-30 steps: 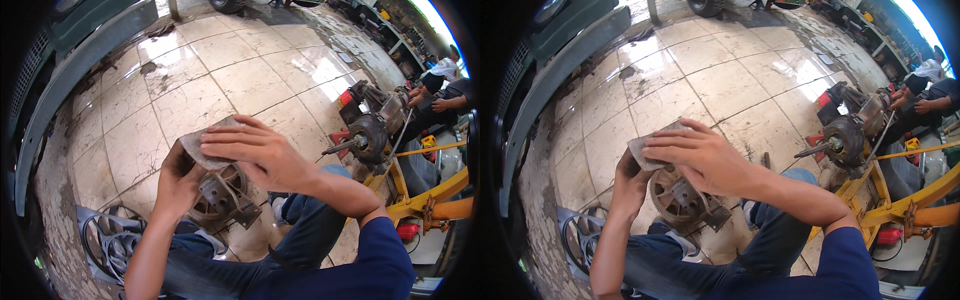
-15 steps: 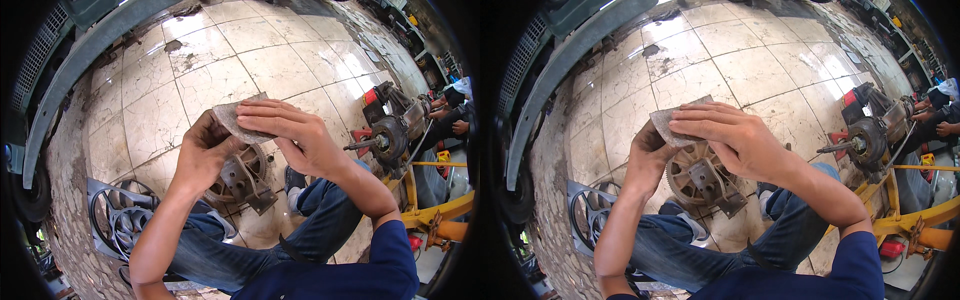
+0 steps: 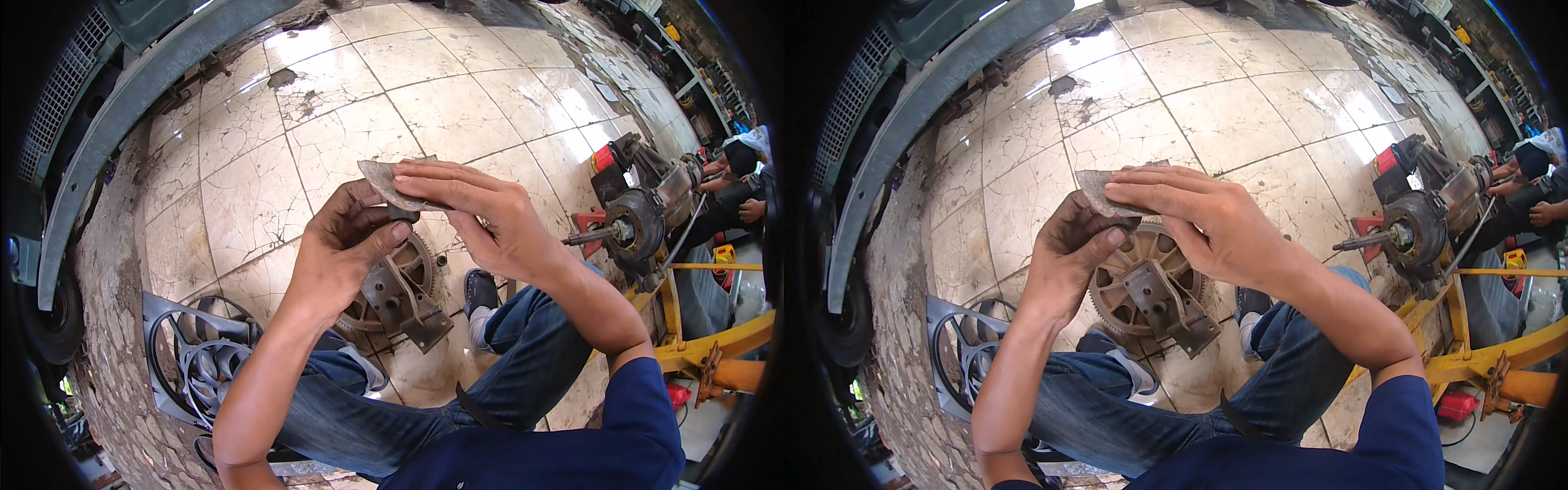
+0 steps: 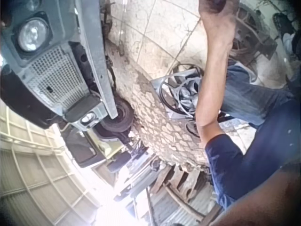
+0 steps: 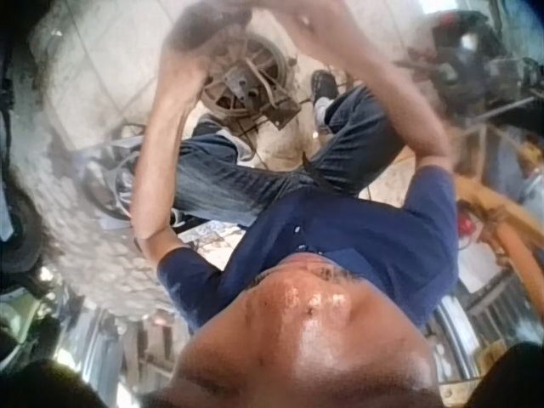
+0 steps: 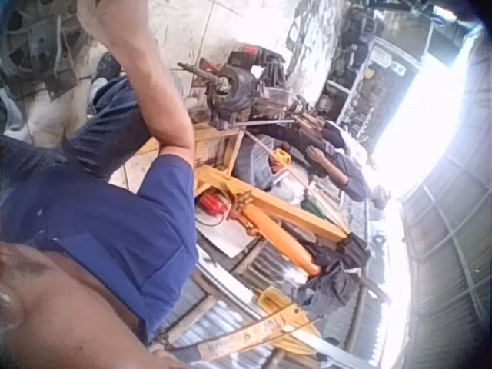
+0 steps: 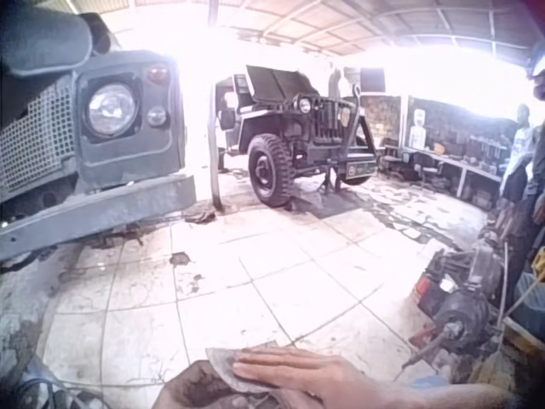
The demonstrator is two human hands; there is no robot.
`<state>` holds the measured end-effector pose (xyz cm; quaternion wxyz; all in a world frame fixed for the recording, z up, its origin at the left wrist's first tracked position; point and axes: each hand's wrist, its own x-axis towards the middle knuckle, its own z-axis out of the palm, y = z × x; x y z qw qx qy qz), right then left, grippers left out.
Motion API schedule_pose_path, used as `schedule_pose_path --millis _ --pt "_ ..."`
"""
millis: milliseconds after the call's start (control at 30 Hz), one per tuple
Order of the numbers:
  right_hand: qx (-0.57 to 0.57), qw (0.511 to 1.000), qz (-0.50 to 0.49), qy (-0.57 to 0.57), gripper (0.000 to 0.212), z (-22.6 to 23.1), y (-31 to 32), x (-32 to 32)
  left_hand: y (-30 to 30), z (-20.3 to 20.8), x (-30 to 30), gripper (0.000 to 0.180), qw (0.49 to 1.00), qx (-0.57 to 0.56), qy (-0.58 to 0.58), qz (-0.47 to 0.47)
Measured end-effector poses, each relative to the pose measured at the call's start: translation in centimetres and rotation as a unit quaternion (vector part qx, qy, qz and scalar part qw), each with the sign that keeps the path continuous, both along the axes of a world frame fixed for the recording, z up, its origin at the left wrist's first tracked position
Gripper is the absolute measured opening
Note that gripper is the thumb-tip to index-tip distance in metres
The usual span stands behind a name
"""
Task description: The person sits on the floor and uses a sanding block to smooth a small metal part. They repeatedly rub the sanding block over the edges and surfaces of the part while holding it in their left hand.
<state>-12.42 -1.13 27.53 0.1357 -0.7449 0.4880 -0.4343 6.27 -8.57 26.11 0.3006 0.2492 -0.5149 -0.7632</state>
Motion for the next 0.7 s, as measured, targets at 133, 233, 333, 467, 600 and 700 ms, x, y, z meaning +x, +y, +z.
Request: schedule_pose_path --millis 133,233,333,467,600,700 --pt "0.001 1.0 -0.007 -0.006 0.048 -0.13 0.02 0.19 -0.12 -0.15 0.01 0.033 1.0 0.007 -0.022 0.013" --pt "0.006 1.0 0.001 -0.028 0.047 -0.16 -0.02 -0.03 -0.03 -0.18 -0.01 0.034 0.998 -0.037 -0.042 0.015" --pt "0.022 0.999 -0.007 -0.041 0.045 -0.42 -0.3 -0.31 0.25 -0.22 -0.09 0.034 0.997 -0.056 -0.043 0.018" --pt "0.003 1.0 0.004 -0.014 0.044 0.2 -0.01 0.05 -0.38 -0.22 -0.04 0.035 0.998 -0.044 -0.034 0.022" --pt "0.041 0.998 -0.011 -0.056 0.044 0.05 0.18 0.28 0.57 0.17 -0.05 0.029 0.996 -0.067 -0.059 0.013" --pt "0.001 1.0 0.004 -0.012 0.045 0.24 0.02 0.16 0.13 0.0 -0.36 0.026 0.998 -0.057 -0.019 0.032"
